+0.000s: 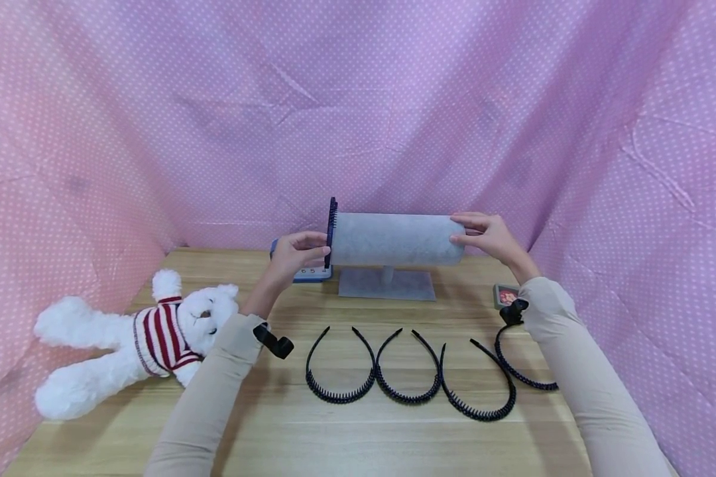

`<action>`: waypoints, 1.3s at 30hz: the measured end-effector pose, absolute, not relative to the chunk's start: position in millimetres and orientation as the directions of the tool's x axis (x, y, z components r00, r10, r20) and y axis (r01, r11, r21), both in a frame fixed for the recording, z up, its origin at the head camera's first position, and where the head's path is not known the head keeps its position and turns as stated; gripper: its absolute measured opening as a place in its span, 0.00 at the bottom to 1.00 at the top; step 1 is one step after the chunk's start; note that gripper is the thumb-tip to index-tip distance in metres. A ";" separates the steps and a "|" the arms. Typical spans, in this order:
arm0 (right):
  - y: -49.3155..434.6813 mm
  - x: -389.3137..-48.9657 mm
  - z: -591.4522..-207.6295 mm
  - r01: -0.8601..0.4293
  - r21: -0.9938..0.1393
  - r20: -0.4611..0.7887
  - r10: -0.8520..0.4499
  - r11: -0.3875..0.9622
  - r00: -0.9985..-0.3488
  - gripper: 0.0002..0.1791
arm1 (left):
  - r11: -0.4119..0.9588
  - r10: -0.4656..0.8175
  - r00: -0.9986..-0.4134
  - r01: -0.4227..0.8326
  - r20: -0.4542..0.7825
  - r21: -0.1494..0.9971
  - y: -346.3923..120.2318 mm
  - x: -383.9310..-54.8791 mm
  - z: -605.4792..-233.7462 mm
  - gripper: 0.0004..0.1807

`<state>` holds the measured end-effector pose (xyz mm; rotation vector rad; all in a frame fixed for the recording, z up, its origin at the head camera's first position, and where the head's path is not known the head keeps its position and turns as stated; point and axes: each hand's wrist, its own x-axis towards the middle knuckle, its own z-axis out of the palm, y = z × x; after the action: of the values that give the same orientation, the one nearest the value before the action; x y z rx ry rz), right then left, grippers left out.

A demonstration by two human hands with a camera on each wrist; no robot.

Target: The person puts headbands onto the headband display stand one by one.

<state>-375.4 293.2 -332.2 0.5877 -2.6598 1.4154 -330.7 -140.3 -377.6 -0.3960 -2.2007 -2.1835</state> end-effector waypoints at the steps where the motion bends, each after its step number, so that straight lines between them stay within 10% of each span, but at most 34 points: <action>1: 293.1 -375.3 -332.2 -0.365 -0.785 0.239 -0.298 0.501 -0.924 0.28 | -0.009 0.166 -0.968 0.190 0.189 0.982 -140.4 -331.5 -376.6 0.17; 39: 293.1 -375.6 -332.6 -0.370 -0.770 0.253 -0.284 0.519 -0.925 0.28 | 0.047 0.167 -0.977 0.145 0.135 0.988 -136.3 -329.8 -360.4 0.17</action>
<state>-375.6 293.1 -332.6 0.5726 -2.6538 1.3814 -329.8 -136.3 -360.4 -0.3404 -2.2850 -2.1531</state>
